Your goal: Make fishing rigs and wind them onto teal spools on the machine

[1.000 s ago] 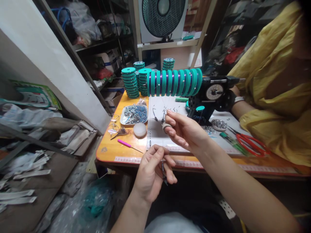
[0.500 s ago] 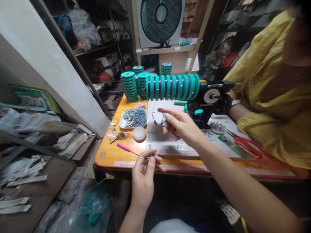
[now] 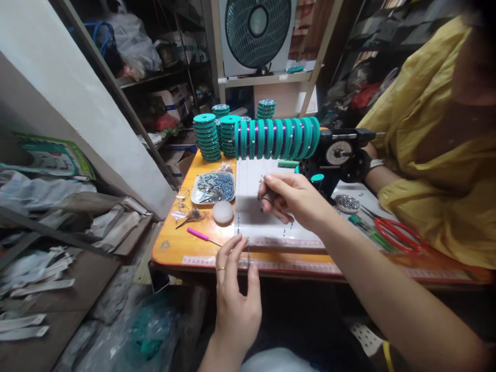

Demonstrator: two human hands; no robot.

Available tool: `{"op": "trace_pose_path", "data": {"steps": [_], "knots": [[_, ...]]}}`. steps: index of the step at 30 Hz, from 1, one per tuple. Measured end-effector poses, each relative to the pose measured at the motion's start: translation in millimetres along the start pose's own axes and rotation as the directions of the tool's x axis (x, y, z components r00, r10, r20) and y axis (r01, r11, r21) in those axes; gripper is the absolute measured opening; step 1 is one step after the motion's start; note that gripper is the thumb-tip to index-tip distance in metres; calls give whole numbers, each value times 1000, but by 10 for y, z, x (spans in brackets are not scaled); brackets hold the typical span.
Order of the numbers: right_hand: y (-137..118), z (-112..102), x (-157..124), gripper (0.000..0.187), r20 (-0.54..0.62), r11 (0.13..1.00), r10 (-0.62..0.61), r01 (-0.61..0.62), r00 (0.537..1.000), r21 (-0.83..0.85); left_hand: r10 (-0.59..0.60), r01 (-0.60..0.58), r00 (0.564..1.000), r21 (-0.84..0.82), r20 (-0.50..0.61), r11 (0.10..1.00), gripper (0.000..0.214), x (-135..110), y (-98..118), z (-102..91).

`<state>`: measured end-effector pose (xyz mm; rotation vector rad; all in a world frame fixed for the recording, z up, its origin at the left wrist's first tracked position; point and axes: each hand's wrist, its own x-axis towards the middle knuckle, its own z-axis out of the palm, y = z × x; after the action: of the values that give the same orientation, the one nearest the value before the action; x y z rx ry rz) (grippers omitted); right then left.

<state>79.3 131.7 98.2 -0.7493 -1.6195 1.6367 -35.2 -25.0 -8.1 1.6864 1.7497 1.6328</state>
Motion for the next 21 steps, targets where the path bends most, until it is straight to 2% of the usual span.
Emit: {"op": "trace_pose_path", "data": {"steps": [2,3,5,7,9,13,17,21], "knots": [[-94,-19,-105,29,90,989,54,-66,994,135,103,-104,994,-24,-42,994,45,90,61,2],[-135,-26,-148,28,132,979,75,-98,988,180,109,-112,993,-83,-36,990,44,145,104,7],[-200,-30,-218,28,204,954,116,-166,972,250,28,-19,999,-254,29,967,40,257,202,25],[-238,-23,-272,27,261,927,135,-215,956,307,-108,151,986,-406,125,901,35,349,296,51],[-247,-11,-311,27,302,898,146,-254,942,359,-192,289,953,-520,233,804,33,403,362,84],[-187,-3,-340,29,371,833,179,-341,911,436,-190,451,883,-662,430,598,33,402,397,137],[-53,-14,-309,32,399,815,193,-373,896,444,-214,575,815,-711,538,404,32,345,389,135],[88,12,-264,31,368,771,235,-403,899,492,-196,667,743,-731,640,141,39,287,398,106]]}}
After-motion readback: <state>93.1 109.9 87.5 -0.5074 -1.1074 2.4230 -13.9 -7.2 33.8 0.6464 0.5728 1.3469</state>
